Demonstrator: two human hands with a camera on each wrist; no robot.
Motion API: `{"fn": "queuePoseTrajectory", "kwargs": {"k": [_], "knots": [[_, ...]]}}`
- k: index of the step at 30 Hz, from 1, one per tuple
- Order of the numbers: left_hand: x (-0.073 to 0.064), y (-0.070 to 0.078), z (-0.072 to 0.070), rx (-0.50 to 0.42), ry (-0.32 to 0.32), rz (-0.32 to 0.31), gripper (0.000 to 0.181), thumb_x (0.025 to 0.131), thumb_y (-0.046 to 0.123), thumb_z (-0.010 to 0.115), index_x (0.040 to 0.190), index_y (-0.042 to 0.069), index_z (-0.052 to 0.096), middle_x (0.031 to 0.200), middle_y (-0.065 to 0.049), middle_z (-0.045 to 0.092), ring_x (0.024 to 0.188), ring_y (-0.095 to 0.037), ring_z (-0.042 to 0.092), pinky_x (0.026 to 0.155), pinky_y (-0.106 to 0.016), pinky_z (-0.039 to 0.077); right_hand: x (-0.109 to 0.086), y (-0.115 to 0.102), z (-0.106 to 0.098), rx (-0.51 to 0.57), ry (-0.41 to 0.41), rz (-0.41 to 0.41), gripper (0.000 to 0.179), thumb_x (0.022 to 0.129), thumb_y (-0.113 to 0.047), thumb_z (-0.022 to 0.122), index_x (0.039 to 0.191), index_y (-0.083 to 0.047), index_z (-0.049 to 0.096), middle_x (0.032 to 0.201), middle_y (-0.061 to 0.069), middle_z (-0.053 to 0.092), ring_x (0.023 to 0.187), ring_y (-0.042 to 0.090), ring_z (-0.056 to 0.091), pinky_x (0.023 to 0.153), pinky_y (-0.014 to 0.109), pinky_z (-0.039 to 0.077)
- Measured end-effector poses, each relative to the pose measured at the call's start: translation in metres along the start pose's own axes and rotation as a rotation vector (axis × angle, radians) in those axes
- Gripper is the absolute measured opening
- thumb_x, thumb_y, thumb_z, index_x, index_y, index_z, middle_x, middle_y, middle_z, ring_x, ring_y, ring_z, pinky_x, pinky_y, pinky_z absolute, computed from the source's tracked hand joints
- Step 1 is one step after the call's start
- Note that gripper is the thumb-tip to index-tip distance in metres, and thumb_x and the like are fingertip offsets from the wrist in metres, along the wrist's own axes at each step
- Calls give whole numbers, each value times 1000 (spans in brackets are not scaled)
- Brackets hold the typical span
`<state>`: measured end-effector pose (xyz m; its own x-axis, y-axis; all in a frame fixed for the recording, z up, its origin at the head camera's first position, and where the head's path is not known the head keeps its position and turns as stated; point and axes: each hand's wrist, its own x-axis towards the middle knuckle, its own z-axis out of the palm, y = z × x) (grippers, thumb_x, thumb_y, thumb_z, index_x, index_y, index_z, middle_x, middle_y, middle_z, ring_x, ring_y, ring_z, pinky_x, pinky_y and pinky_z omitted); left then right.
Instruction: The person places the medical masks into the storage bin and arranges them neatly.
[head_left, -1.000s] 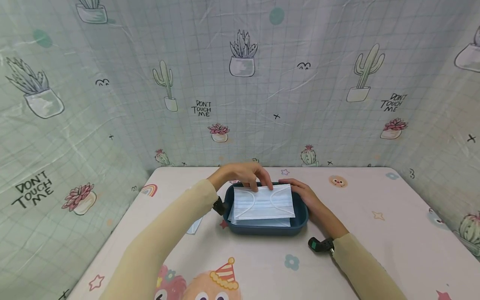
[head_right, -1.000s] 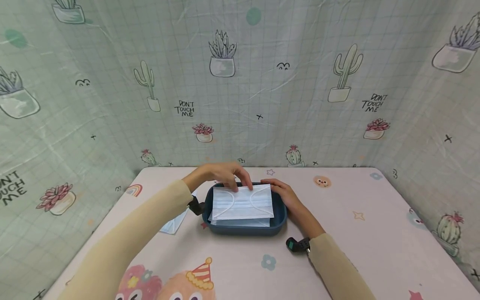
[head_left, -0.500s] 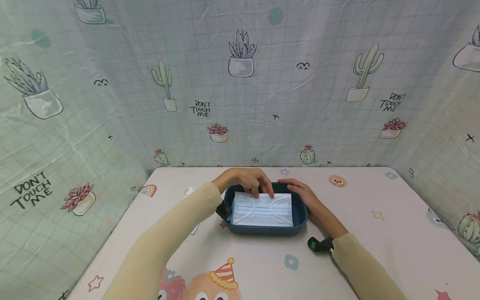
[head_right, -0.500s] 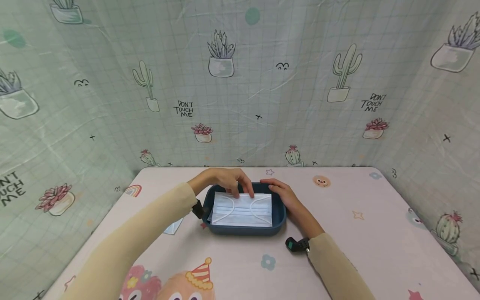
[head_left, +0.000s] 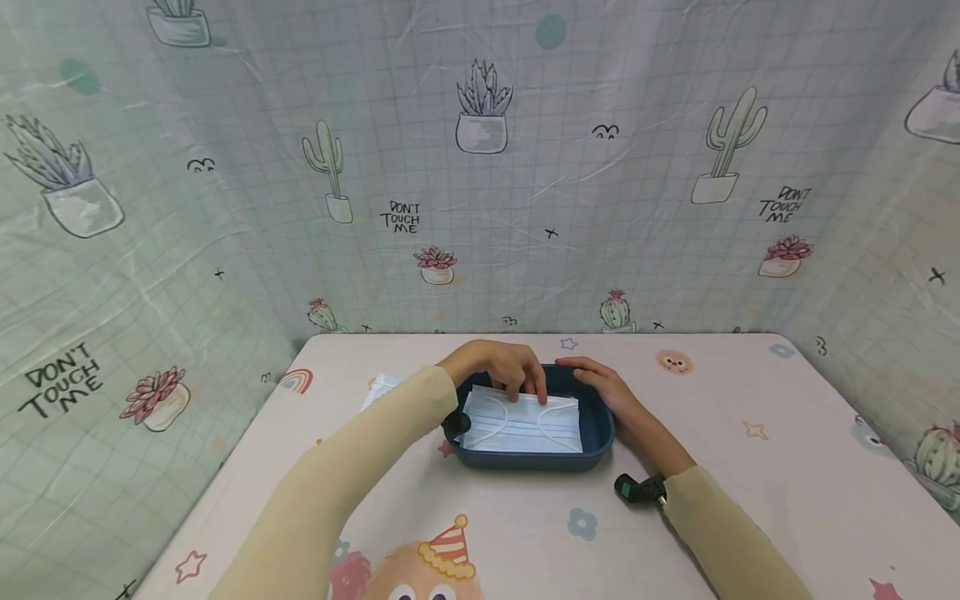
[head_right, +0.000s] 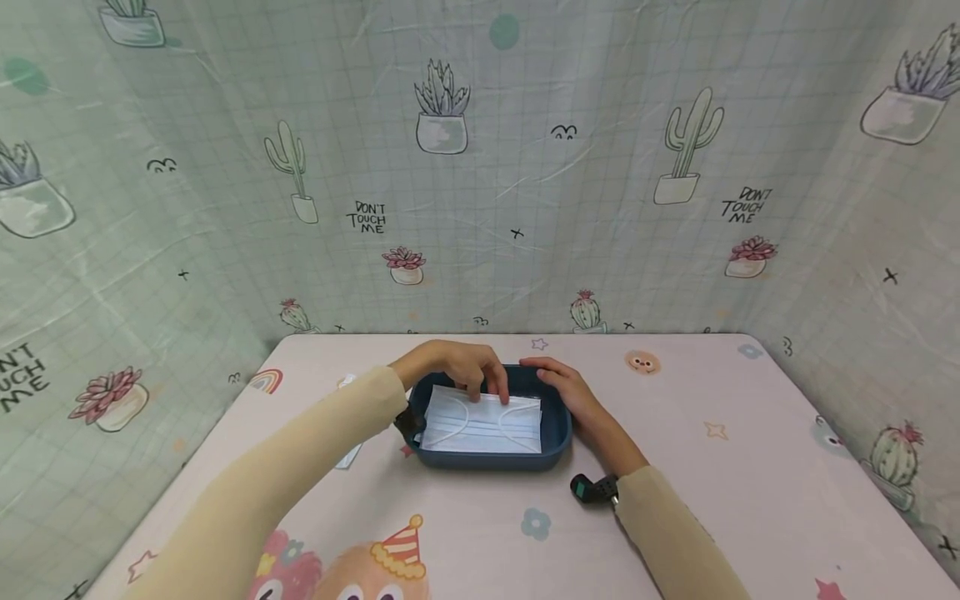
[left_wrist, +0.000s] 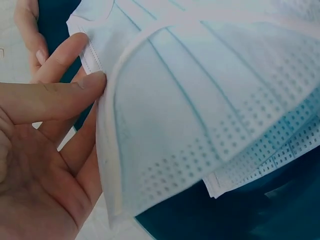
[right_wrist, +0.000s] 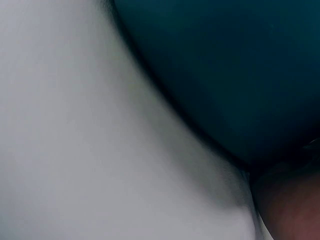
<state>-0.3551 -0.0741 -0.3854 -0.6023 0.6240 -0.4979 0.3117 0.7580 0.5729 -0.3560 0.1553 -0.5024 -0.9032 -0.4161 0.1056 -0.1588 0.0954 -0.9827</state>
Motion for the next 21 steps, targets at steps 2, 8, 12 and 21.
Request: {"fn": "queuePoseTrajectory", "kwargs": {"k": [2, 8, 12, 21], "knots": [[2, -1, 1, 10, -1, -2, 46, 85, -22, 58, 117, 6, 76, 92, -2, 65, 70, -11, 50, 52, -26, 33, 0, 0, 0, 7, 5, 3, 43, 108, -19, 46, 148, -7, 54, 163, 15, 42, 158, 35, 23, 129, 62, 9], [4, -2, 2, 44, 14, -6, 42, 87, -20, 56, 114, 5, 77, 91, -1, 61, 67, -10, 44, 52, -24, 34, 1, 1, -1, 5, -3, -19, 44, 107, -20, 47, 148, -4, 54, 162, 18, 43, 158, 35, 23, 129, 62, 9], [3, -3, 2, 78, 32, -5, 38, 87, -20, 56, 108, 4, 78, 89, 0, 55, 64, -10, 39, 53, -23, 36, 3, 2, -1, 17, 1, -44, 44, 107, -17, 47, 147, -1, 54, 160, 20, 44, 158, 35, 25, 130, 60, 9], [3, -5, 3, 99, 74, -12, 31, 87, -18, 63, 103, 4, 78, 88, -2, 61, 77, -12, 53, 60, -26, 47, 2, 1, 0, 0, 2, -5, 45, 107, -19, 46, 149, -4, 53, 162, 17, 43, 159, 34, 23, 130, 62, 7]]}}
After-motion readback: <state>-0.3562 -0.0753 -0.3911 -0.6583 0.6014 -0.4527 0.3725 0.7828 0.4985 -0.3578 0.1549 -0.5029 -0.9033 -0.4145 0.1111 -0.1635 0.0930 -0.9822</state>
